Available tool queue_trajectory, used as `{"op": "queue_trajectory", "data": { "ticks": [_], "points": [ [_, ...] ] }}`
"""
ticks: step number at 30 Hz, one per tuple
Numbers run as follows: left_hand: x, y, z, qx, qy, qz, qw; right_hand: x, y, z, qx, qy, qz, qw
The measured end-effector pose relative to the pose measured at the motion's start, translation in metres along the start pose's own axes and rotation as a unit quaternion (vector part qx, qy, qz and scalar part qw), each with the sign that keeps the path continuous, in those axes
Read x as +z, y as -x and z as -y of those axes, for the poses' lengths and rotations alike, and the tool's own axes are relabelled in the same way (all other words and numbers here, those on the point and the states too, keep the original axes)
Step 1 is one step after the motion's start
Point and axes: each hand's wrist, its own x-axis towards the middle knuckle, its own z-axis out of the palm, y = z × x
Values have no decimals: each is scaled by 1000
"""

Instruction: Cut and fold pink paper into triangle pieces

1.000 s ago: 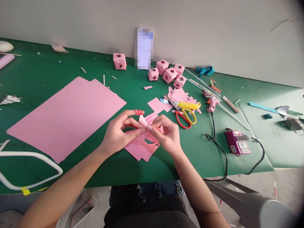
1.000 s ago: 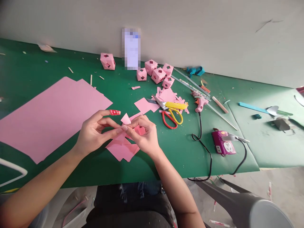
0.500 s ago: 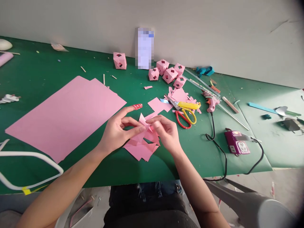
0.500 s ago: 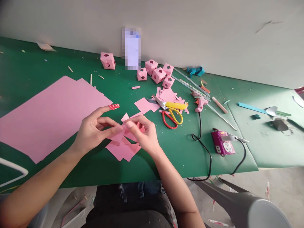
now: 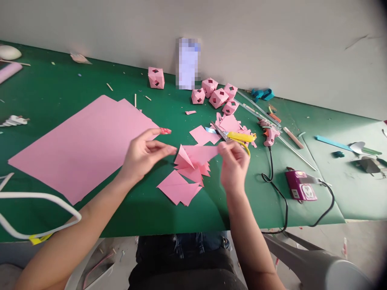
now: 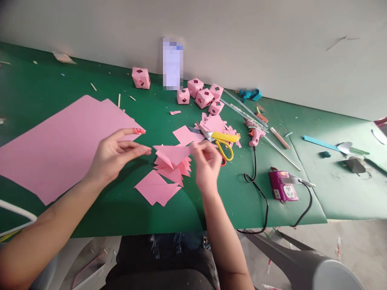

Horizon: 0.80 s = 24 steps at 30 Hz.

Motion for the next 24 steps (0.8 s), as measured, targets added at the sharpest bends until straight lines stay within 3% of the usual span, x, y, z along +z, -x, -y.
{"op": "queue_trajectory", "data": {
  "ticks": [3, 7, 11, 13, 18, 24],
  "points": [
    [-8, -7, 1, 23, 13, -76, 997, -10, -9, -1, -13, -16, -95, 995],
    [4, 0, 1, 37, 9, -31, 999, -2, -4, -5, 55, -59, -24, 997],
    [15, 9, 6, 81, 29, 88, 992, 17, 13, -7, 156, -147, 56, 975],
    [15, 12, 7, 108, 32, 117, 987, 24, 19, -6, 190, -164, 93, 964],
    [12, 19, 5, 165, 38, 101, 980, 30, 25, -4, 209, -169, 130, 954],
    [16, 24, -1, 158, 33, 58, 985, 32, 27, -7, 180, -108, 144, 967]
  ]
}}
